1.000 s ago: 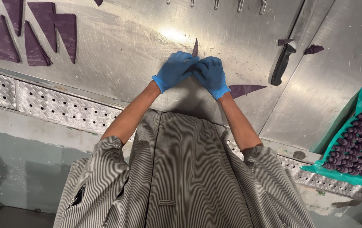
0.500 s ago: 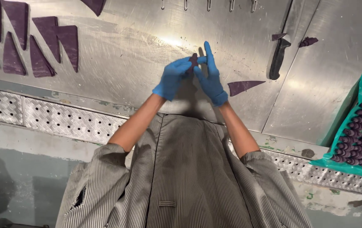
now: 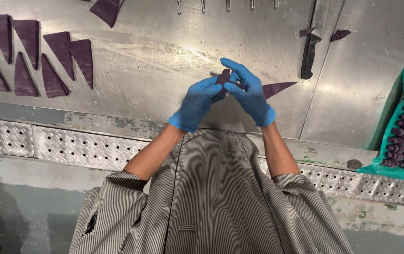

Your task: Rolling triangular pieces of purple dough into a specific shape and placing them on a tray.

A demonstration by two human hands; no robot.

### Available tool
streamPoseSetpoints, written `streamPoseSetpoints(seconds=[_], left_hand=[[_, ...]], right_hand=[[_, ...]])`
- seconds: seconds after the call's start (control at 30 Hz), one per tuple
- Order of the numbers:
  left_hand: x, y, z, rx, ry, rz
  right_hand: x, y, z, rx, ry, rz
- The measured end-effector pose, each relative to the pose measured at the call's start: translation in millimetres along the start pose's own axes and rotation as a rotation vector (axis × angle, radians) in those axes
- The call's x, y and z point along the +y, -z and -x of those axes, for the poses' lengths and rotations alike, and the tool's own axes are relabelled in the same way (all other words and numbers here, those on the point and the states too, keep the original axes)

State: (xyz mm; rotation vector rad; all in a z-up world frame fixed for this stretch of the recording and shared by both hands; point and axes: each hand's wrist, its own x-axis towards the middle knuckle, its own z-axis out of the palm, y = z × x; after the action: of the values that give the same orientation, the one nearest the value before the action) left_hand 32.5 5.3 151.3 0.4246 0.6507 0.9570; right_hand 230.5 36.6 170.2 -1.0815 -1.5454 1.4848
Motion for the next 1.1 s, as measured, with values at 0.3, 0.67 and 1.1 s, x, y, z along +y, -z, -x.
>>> streamPoseSetpoints(seconds=[0.3, 0.67, 1.1], left_hand=[[-10, -4, 17, -0.019, -0.004, -0.114], [-4, -34, 26, -0.083, -0.036, -0.149], [-32, -99, 12, -0.089, 0.027, -0.199]], right_hand=[[-25, -5, 27, 0.027, 0.010, -0.090], [-46, -6, 60, 0.117, 0.086, -0.137], [-47, 44, 113, 0.294, 0.126, -0.063]])
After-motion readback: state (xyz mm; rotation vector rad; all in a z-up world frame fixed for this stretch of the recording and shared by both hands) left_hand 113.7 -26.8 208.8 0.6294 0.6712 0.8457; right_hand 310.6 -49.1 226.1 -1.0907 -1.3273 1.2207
